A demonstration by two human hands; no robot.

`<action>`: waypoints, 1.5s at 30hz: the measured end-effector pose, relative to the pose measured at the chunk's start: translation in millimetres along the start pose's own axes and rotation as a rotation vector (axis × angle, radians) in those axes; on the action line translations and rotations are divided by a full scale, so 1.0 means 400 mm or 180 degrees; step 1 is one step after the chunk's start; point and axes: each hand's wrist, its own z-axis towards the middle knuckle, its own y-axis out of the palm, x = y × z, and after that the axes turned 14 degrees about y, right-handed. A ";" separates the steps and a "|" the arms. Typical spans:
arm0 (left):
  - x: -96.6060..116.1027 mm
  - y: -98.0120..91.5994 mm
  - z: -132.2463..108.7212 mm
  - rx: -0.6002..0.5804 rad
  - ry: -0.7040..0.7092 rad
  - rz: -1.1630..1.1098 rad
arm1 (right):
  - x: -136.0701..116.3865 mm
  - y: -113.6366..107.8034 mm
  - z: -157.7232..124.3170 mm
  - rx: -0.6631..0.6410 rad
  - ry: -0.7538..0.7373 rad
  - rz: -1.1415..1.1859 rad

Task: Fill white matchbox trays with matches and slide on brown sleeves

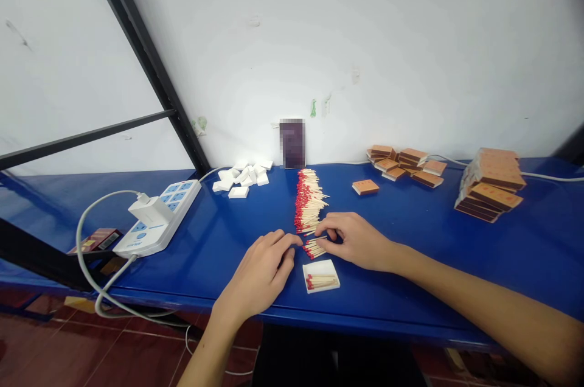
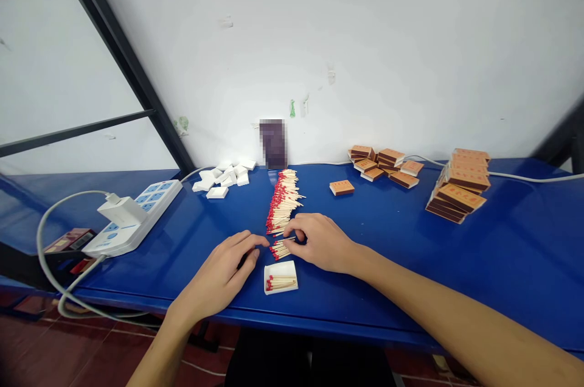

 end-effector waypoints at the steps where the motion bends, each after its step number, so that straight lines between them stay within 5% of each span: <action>1: 0.000 0.000 0.000 0.0004 0.0003 0.0009 | -0.001 -0.001 0.001 -0.0008 0.0016 0.0003; 23: 0.002 0.001 -0.002 0.0007 0.0002 0.0066 | 0.002 -0.015 -0.005 -0.0162 -0.0144 -0.0072; 33: 0.004 0.001 -0.002 0.0050 0.0012 0.0061 | -0.002 -0.061 -0.023 -0.0593 -0.0461 -0.0311; 45: 0.006 0.000 0.000 0.0030 -0.0019 0.0074 | 0.004 -0.035 -0.014 -0.0523 -0.0399 -0.0421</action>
